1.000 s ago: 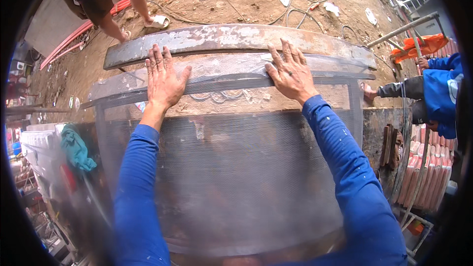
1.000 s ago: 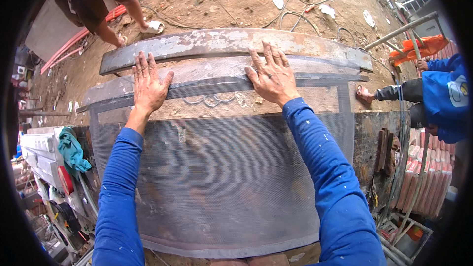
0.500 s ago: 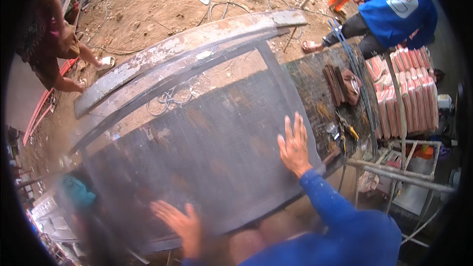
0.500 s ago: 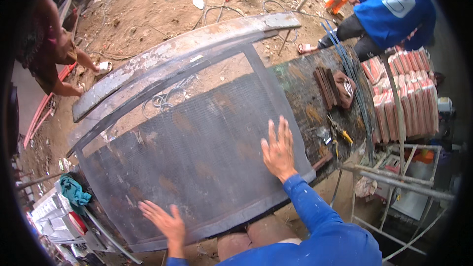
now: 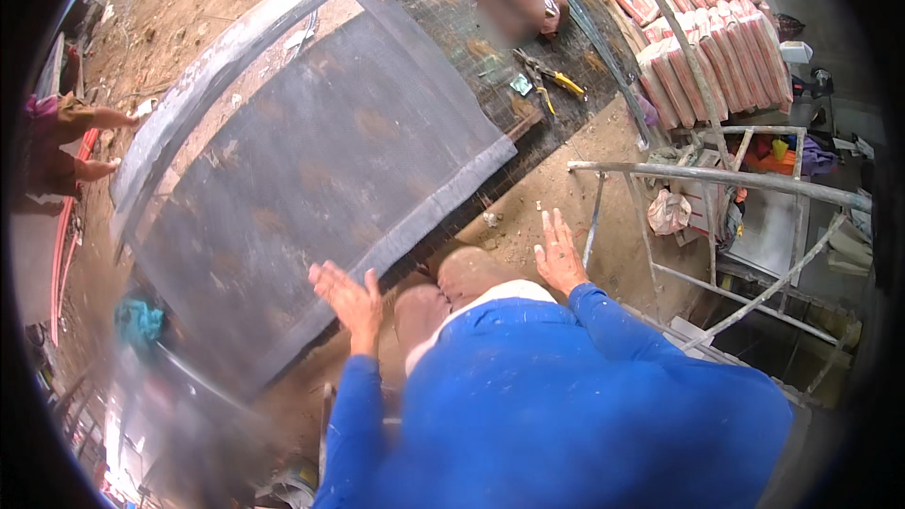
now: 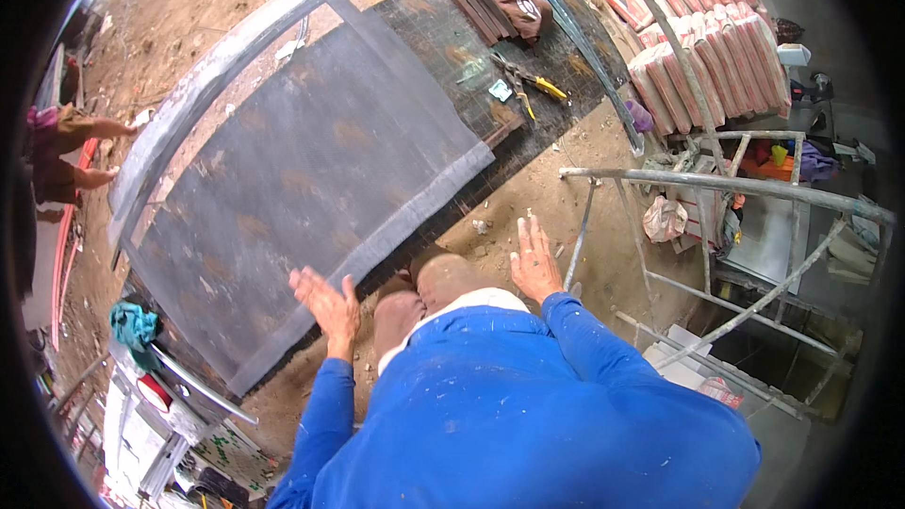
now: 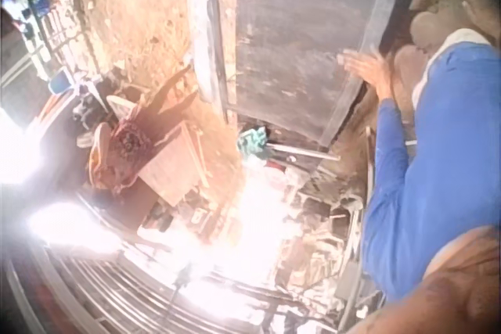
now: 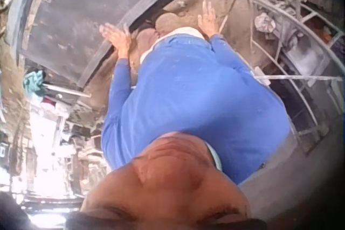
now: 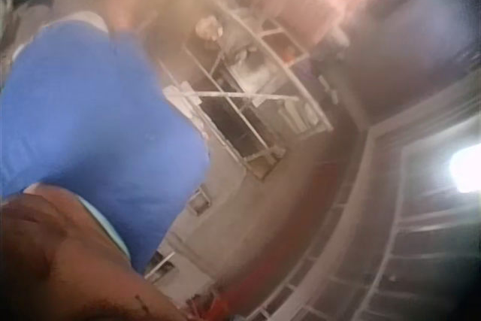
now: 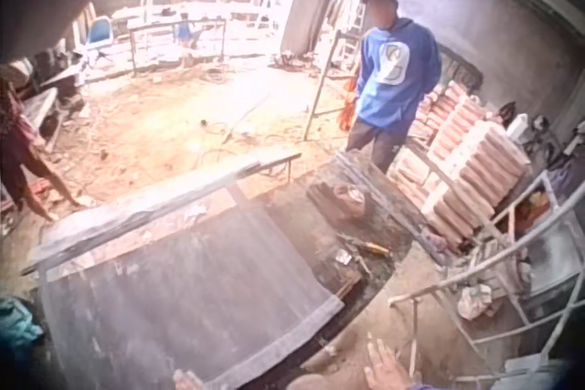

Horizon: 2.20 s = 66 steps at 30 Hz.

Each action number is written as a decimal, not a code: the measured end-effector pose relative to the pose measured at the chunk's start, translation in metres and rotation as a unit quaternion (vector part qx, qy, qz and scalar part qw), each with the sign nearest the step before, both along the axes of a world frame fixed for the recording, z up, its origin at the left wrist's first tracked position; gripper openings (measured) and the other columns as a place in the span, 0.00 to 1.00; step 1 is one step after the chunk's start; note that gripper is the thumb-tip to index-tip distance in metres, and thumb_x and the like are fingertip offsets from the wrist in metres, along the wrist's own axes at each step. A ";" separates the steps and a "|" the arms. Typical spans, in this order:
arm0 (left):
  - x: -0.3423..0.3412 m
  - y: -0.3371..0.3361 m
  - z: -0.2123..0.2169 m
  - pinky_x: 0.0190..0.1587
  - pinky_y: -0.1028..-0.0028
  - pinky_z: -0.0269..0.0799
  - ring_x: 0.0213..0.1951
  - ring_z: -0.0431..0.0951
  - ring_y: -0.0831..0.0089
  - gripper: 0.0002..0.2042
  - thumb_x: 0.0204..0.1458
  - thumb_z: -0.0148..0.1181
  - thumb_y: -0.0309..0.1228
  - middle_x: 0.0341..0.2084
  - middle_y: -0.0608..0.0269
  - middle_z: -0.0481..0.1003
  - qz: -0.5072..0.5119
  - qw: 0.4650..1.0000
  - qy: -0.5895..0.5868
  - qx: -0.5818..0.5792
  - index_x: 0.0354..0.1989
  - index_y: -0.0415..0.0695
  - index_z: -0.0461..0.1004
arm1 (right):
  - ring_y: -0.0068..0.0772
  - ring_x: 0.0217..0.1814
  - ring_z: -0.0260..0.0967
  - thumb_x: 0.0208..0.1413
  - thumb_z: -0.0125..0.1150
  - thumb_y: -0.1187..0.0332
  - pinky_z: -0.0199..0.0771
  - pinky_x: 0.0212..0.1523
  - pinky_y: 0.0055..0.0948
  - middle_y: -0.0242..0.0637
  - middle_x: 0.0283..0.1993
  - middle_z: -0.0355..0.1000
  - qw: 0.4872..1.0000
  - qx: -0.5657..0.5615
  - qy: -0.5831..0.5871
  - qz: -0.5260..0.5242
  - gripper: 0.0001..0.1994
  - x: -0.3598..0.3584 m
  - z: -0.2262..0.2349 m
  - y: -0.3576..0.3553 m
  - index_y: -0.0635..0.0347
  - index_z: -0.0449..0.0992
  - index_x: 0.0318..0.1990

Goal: The person assembles a large rectangular mesh screen by hand, attaching a black mesh strip to the metal frame. They smooth the strip along the edges and corners, ensuring it is properly aligned and secured to the frame.

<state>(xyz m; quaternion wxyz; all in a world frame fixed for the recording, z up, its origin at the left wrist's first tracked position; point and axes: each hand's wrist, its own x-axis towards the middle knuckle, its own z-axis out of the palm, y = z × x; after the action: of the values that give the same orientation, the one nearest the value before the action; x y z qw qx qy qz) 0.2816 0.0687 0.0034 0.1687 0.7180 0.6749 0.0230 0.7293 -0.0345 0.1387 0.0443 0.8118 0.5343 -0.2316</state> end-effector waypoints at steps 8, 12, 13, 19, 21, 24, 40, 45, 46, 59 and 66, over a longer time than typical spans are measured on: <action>0.102 0.040 0.005 0.85 0.45 0.57 0.87 0.56 0.43 0.43 0.69 0.71 0.44 0.88 0.45 0.54 -0.314 0.945 -0.087 0.007 0.90 0.58 0.56 | 0.78 0.90 0.52 0.70 0.65 0.63 0.58 0.88 0.58 0.74 0.90 0.46 0.986 -0.026 0.041 -0.159 0.46 0.048 -0.002 -0.056 0.62 0.49 0.90; 0.119 0.049 0.001 0.75 0.50 0.72 0.77 0.70 0.48 0.38 0.67 0.71 0.40 0.83 0.54 0.66 -0.313 0.948 -0.053 0.024 0.86 0.63 0.66 | 0.76 0.90 0.52 0.70 0.66 0.61 0.58 0.89 0.54 0.75 0.89 0.51 0.986 -0.007 0.048 -0.158 0.45 0.085 -0.016 -0.064 0.63 0.52 0.89; 0.122 0.051 0.000 0.75 0.50 0.72 0.76 0.71 0.49 0.37 0.67 0.71 0.39 0.83 0.55 0.67 -0.309 0.950 -0.048 0.026 0.85 0.63 0.68 | 0.73 0.91 0.53 0.70 0.66 0.61 0.57 0.89 0.53 0.74 0.88 0.53 0.985 -0.013 0.048 -0.168 0.44 0.093 -0.017 -0.060 0.64 0.53 0.89; 0.151 0.051 0.000 0.76 0.53 0.72 0.74 0.73 0.50 0.26 0.69 0.67 0.36 0.78 0.55 0.75 -0.247 0.968 -0.032 0.019 0.77 0.59 0.78 | 0.63 0.90 0.58 0.70 0.66 0.56 0.58 0.89 0.50 0.63 0.88 0.60 0.978 -0.026 0.061 -0.196 0.44 0.193 -0.060 -0.058 0.61 0.55 0.89; 0.167 0.054 0.002 0.77 0.54 0.71 0.75 0.73 0.50 0.28 0.68 0.69 0.35 0.78 0.55 0.74 -0.236 0.971 -0.017 0.015 0.77 0.58 0.78 | 0.63 0.90 0.59 0.70 0.66 0.56 0.60 0.88 0.49 0.61 0.88 0.61 0.977 -0.033 0.055 -0.203 0.44 0.239 -0.073 -0.057 0.61 0.56 0.89; 0.171 0.051 0.011 0.80 0.54 0.68 0.76 0.71 0.49 0.31 0.64 0.74 0.34 0.79 0.54 0.73 -0.219 0.976 0.021 -0.002 0.78 0.57 0.77 | 0.64 0.91 0.55 0.70 0.67 0.57 0.57 0.90 0.50 0.66 0.87 0.61 0.966 -0.048 0.115 -0.229 0.44 0.291 -0.077 -0.044 0.65 0.57 0.88; 0.394 0.120 0.009 0.74 0.51 0.76 0.74 0.73 0.48 0.36 0.61 0.78 0.40 0.80 0.57 0.72 -0.216 0.975 0.042 -0.003 0.80 0.59 0.74 | 0.65 0.79 0.73 0.70 0.66 0.60 0.68 0.82 0.55 0.65 0.80 0.70 0.968 -0.088 0.143 -0.187 0.41 0.470 -0.029 -0.006 0.60 0.60 0.87; 0.402 0.135 0.013 0.70 0.57 0.79 0.66 0.80 0.53 0.33 0.59 0.78 0.38 0.73 0.57 0.80 -0.255 0.966 -0.021 0.047 0.76 0.56 0.79 | 0.63 0.71 0.79 0.71 0.64 0.56 0.75 0.76 0.57 0.63 0.66 0.82 0.954 0.000 0.140 -0.265 0.40 0.472 -0.043 -0.030 0.56 0.60 0.87; 0.403 0.130 0.014 0.70 0.58 0.79 0.65 0.81 0.53 0.33 0.58 0.79 0.38 0.71 0.56 0.81 -0.261 0.963 -0.021 0.055 0.74 0.55 0.80 | 0.63 0.70 0.80 0.71 0.65 0.56 0.75 0.75 0.56 0.62 0.64 0.83 0.962 -0.017 0.106 -0.250 0.40 0.477 -0.049 -0.036 0.56 0.60 0.87; 0.423 0.129 0.024 0.75 0.56 0.75 0.70 0.77 0.47 0.36 0.58 0.81 0.36 0.75 0.52 0.78 -0.215 0.976 0.017 -0.015 0.77 0.50 0.77 | 0.65 0.67 0.82 0.65 0.70 0.55 0.77 0.73 0.57 0.61 0.64 0.84 0.964 0.047 0.101 -0.241 0.32 0.620 -0.051 0.105 0.65 0.78 0.71; 0.525 0.040 0.072 0.79 0.49 0.67 0.76 0.70 0.38 0.33 0.64 0.70 0.27 0.78 0.41 0.72 0.003 1.000 -0.019 0.016 0.80 0.42 0.72 | 0.69 0.78 0.73 0.60 0.74 0.31 0.73 0.78 0.57 0.70 0.73 0.77 0.969 0.040 0.144 -0.196 0.51 0.720 -0.136 0.184 0.73 0.76 0.74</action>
<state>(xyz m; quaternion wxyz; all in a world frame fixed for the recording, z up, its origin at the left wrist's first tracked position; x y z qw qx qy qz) 0.8070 0.1086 0.0758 0.1697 0.7178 0.6735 0.0477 1.4496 0.1493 0.0023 -0.1117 0.8600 0.3738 -0.3288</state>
